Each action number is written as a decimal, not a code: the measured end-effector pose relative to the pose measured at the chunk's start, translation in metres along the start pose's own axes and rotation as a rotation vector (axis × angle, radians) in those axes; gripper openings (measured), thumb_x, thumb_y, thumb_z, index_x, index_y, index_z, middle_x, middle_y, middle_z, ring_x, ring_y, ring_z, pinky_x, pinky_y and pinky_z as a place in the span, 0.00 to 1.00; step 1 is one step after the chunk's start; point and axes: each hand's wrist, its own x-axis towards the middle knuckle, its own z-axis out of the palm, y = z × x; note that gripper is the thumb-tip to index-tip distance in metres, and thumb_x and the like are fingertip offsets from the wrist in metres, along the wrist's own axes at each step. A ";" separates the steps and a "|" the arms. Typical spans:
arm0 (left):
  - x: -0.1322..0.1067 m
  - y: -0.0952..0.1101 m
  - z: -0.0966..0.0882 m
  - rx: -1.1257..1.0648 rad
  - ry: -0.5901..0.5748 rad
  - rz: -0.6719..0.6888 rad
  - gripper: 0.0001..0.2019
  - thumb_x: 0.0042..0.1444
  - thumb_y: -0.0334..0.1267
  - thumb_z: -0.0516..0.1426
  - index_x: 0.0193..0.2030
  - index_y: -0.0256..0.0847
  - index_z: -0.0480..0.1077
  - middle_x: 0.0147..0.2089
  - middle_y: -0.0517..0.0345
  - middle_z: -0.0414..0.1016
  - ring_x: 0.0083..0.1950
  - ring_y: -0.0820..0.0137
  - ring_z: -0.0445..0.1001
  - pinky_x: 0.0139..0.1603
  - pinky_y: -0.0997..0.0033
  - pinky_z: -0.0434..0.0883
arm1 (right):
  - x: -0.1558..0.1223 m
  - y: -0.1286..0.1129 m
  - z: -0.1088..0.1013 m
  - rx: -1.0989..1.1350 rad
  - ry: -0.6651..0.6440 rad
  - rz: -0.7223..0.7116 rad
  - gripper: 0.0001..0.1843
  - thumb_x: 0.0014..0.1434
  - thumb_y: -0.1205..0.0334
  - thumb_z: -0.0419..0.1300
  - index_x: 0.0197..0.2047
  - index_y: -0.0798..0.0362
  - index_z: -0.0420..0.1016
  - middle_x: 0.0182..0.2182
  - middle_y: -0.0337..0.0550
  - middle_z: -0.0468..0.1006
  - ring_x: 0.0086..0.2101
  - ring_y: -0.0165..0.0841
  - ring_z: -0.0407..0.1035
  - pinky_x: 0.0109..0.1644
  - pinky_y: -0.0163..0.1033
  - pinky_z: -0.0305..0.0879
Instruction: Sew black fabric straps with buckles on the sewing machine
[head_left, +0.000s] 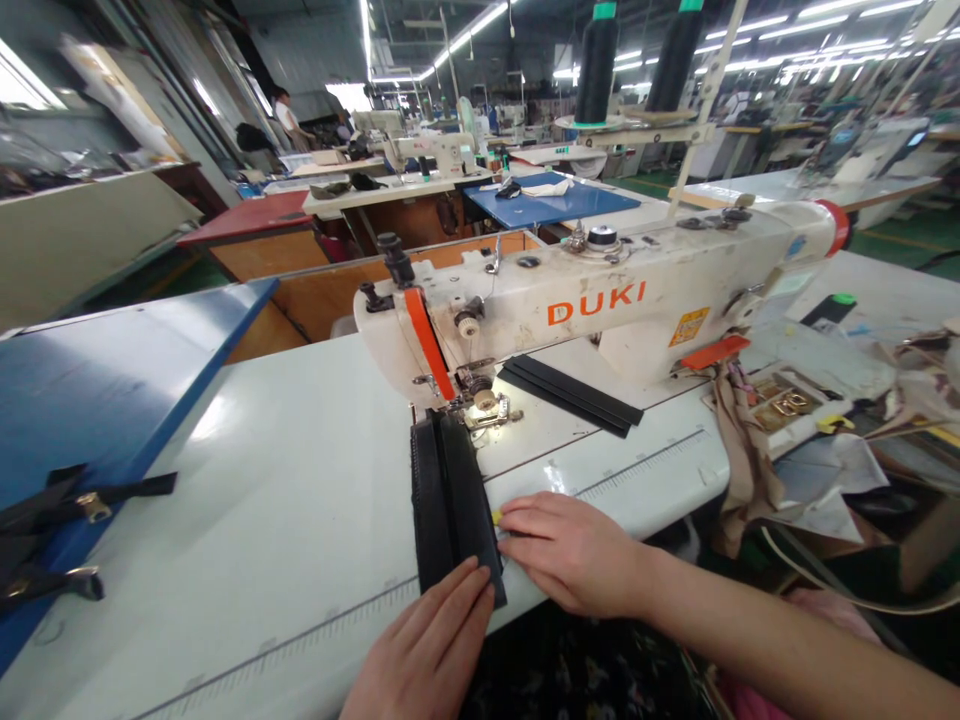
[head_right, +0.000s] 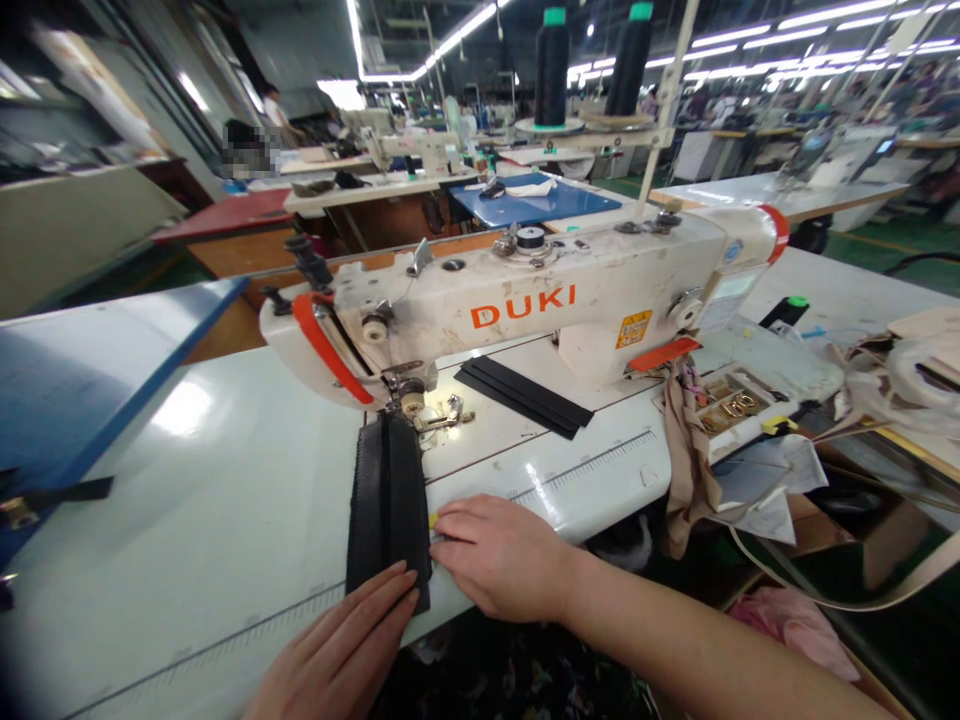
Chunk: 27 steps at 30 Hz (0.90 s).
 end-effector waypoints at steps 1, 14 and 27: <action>0.000 0.000 -0.001 0.004 -0.003 0.007 0.16 0.61 0.23 0.45 0.48 0.33 0.71 0.51 0.48 0.74 0.57 0.65 0.69 0.54 0.70 0.71 | 0.000 0.000 0.000 -0.001 -0.002 -0.003 0.15 0.63 0.66 0.49 0.46 0.61 0.73 0.47 0.50 0.73 0.51 0.36 0.63 0.58 0.41 0.63; 0.001 -0.001 0.004 0.082 -0.022 0.032 0.20 0.62 0.25 0.41 0.46 0.36 0.73 0.51 0.56 0.75 0.54 0.66 0.70 0.50 0.70 0.72 | 0.000 -0.001 0.000 -0.020 0.011 -0.008 0.14 0.62 0.67 0.51 0.46 0.61 0.73 0.47 0.51 0.74 0.51 0.36 0.64 0.57 0.41 0.64; 0.003 -0.005 0.004 0.025 0.021 0.034 0.18 0.65 0.27 0.41 0.46 0.35 0.72 0.49 0.53 0.75 0.55 0.68 0.69 0.54 0.72 0.69 | -0.004 -0.006 -0.004 -0.044 -0.005 -0.030 0.14 0.62 0.66 0.49 0.46 0.59 0.73 0.45 0.50 0.74 0.49 0.37 0.65 0.55 0.42 0.65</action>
